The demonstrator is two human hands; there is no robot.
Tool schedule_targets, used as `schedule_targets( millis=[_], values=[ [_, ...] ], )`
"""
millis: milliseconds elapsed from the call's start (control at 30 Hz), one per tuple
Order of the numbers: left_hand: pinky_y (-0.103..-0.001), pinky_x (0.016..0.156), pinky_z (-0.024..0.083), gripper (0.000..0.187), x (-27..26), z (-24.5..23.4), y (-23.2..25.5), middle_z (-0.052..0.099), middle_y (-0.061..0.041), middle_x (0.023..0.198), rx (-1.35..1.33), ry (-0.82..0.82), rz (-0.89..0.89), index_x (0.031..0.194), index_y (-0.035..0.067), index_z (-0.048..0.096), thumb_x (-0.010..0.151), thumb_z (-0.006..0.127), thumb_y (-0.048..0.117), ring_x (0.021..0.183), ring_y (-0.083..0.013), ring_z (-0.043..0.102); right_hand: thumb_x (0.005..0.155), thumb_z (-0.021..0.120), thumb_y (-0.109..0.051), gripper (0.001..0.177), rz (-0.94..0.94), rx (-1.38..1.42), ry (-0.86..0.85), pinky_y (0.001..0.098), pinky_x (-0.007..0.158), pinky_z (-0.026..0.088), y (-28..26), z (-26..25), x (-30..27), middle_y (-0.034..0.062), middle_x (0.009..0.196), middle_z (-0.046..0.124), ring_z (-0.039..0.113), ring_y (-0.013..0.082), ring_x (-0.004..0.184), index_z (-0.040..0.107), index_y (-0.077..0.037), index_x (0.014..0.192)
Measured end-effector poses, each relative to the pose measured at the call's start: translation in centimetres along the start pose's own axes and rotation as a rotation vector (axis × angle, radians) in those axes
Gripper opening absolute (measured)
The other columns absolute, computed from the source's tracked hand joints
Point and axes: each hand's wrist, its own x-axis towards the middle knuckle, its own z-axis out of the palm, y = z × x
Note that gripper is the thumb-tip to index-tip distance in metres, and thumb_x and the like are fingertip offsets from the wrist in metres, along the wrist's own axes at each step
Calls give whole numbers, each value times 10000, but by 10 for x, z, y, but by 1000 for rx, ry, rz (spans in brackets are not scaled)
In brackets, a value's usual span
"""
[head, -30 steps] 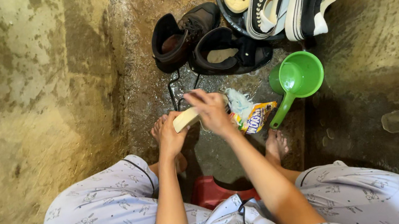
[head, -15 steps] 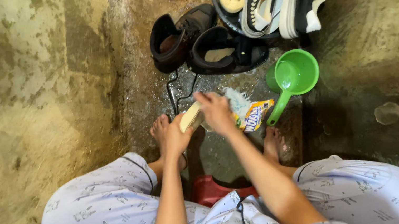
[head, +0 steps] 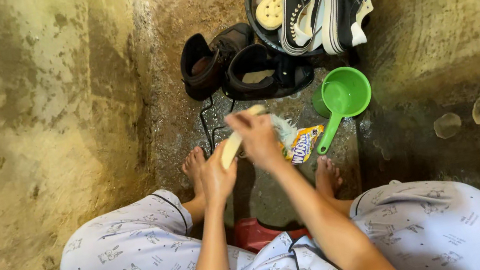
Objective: The person scrubs a beige slide sandal with a brush and water, then rinses it. They place the sandal aside and begin scrubbing a dark boot with the same brush and water.
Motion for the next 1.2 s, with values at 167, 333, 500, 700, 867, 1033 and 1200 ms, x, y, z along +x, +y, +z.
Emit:
schedule_targets(
  millis=[167, 333, 500, 700, 867, 1033, 1200],
  values=[
    [-456, 991, 484, 489, 0, -11, 1, 736, -207, 1134, 107, 108, 185, 1261, 118, 690, 783, 791, 143, 1051, -379, 696, 930, 622, -73, 491, 6, 87, 3, 431, 1017, 460, -7, 3, 0, 94, 1389, 611, 533, 368, 1149, 653, -241, 1391],
    [-395, 916, 554, 485, -16, -5, 16, 727, -182, 1169, -138, -83, 120, 1313, 118, 668, 835, 751, 119, 1080, -337, 701, 962, 680, -184, 445, 210, 211, 44, 444, 1012, 447, 78, -35, 17, 62, 1312, 685, 628, 327, 1153, 638, -247, 1400],
    [-399, 969, 550, 491, -17, -5, 16, 709, -164, 1269, -138, -64, 349, 1302, 73, 657, 818, 718, 17, 1153, -333, 684, 836, 836, -278, 673, 621, 424, -123, 403, 808, 541, 105, -37, 12, 151, 1198, 655, 675, 301, 1005, 495, -229, 1414],
    [-437, 1127, 454, 645, -25, 8, 19, 654, -144, 1375, 25, -39, 557, 1350, 79, 621, 722, 691, -50, 1306, -315, 617, 683, 805, -17, 858, 965, 782, 61, 337, 633, 601, 105, -34, 8, 88, 1241, 607, 683, 224, 925, 418, -254, 1411],
    [-541, 1159, 307, 903, -23, 19, 19, 295, -217, 1597, 111, -256, 340, 1511, 149, 375, 725, 818, 104, 1462, -422, 329, 664, 790, 65, 891, 593, 627, 252, 385, 925, 540, 69, -49, 12, 128, 1318, 568, 627, 286, 1144, 445, -216, 1436],
    [-571, 1152, 284, 1188, 1, 40, 17, 106, -315, 1616, -18, -185, 206, 1605, 130, 88, 715, 867, 234, 1466, -519, 228, 744, 730, 14, 818, 471, 396, 114, 405, 939, 537, -3, -64, 17, 155, 1281, 564, 637, 342, 1143, 467, -242, 1475],
    [-527, 1145, 362, 1108, 23, 40, -1, 318, -237, 1505, -65, -94, 13, 1677, 182, 131, 774, 772, 154, 1399, -443, 399, 840, 758, -117, 636, 166, 356, 163, 407, 984, 528, -53, -69, 2, 132, 1365, 566, 606, 336, 1198, 549, -228, 1430]
  ],
)
